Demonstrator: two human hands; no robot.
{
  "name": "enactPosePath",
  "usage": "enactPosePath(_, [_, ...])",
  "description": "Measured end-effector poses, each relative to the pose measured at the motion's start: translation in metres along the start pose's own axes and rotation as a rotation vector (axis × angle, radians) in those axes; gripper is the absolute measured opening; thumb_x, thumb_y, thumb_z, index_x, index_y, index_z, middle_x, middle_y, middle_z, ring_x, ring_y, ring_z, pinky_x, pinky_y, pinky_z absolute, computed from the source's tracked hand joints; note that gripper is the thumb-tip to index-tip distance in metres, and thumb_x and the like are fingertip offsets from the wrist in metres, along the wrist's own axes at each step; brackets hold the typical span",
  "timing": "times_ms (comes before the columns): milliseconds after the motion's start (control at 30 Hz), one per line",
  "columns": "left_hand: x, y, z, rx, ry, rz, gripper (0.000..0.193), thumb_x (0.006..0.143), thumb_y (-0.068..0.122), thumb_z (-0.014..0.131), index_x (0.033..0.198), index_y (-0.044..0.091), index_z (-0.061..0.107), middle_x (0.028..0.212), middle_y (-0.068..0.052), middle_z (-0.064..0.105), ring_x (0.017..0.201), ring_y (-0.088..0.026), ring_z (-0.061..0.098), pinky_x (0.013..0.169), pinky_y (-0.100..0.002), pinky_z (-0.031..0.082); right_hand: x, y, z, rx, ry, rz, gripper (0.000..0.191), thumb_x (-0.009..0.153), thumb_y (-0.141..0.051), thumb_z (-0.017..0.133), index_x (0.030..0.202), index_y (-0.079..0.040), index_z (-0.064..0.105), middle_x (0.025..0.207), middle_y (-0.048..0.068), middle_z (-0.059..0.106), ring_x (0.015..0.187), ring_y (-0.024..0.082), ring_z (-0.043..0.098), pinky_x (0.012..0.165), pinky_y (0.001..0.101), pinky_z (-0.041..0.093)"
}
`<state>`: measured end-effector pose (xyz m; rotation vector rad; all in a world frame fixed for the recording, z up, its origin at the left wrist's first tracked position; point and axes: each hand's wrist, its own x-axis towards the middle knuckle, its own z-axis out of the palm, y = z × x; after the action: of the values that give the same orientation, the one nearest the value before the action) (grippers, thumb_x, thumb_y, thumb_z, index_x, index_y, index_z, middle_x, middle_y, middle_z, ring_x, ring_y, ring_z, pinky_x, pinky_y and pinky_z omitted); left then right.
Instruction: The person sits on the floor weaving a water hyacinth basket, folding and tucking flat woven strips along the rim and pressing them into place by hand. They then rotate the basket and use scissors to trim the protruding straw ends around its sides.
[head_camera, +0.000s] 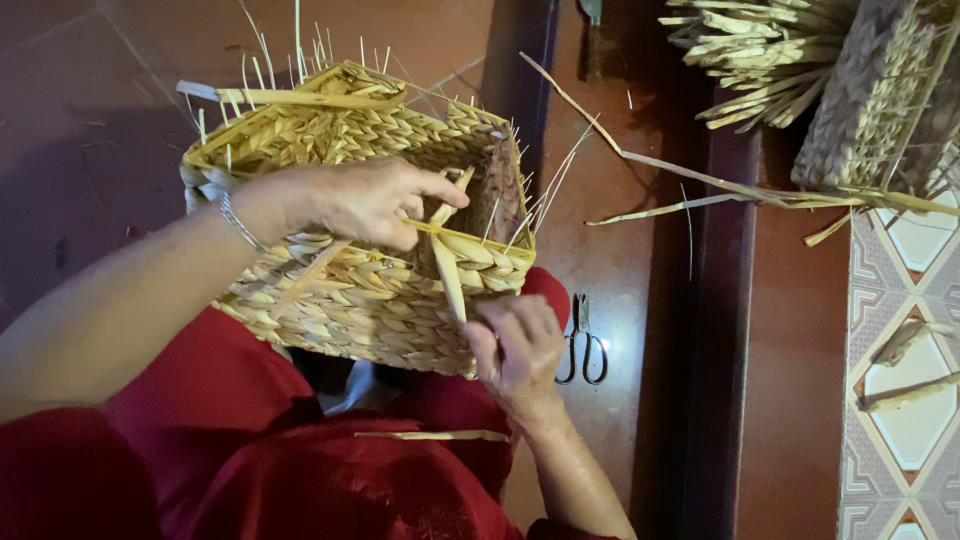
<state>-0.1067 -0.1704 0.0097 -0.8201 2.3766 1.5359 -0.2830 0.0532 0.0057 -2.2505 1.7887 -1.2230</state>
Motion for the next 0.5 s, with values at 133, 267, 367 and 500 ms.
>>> enactPosePath(133, [0.002, 0.011, -0.002, -0.018, 0.216, 0.189, 0.033, 0.092, 0.022, 0.074, 0.124, 0.017, 0.073, 0.112, -0.012, 0.080, 0.096, -0.018, 0.076, 0.089, -0.036, 0.057, 0.008, -0.003, 0.006, -0.126, 0.029, 0.009, 0.046, 0.090, -0.012, 0.078, 0.132, -0.005, 0.063, 0.109, 0.013, 0.060, 0.095, 0.030, 0.059, 0.081, 0.0406, 0.051])
enactPosePath(267, [0.010, 0.026, 0.005, 0.012, 0.365, 0.267, 0.029, 0.087, 0.016, 0.074, 0.114, 0.010, 0.072, 0.105, -0.010, 0.082, 0.092, -0.020, 0.077, 0.084, -0.038, 0.058, 0.015, -0.006, 0.017, -0.225, -0.043, 0.003, 0.060, 0.090, -0.014, 0.080, 0.145, -0.008, 0.058, 0.107, 0.011, 0.057, 0.095, 0.029, 0.060, 0.081, 0.0400, 0.051])
enactPosePath(367, [0.014, 0.032, 0.005, -0.088, 0.380, 0.204, 0.039, 0.080, 0.010, 0.075, 0.116, 0.005, 0.062, 0.099, -0.011, 0.077, 0.083, -0.019, 0.074, 0.071, -0.036, 0.059, 0.018, -0.008, 0.019, -0.253, -0.069, 0.012, 0.060, 0.088, -0.015, 0.080, 0.143, -0.008, 0.059, 0.107, 0.012, 0.057, 0.093, 0.029, 0.059, 0.080, 0.0410, 0.051])
enactPosePath(500, [0.019, 0.032, 0.007, -0.242, 0.335, 0.036, 0.038, 0.077, 0.010, 0.078, 0.112, 0.005, 0.064, 0.089, -0.009, 0.074, 0.074, -0.016, 0.075, 0.064, -0.029, 0.064, 0.021, -0.008, 0.022, -0.280, -0.027, 0.016, 0.049, 0.090, -0.015, 0.079, 0.135, -0.010, 0.062, 0.107, 0.012, 0.056, 0.094, 0.029, 0.060, 0.079, 0.0408, 0.050])
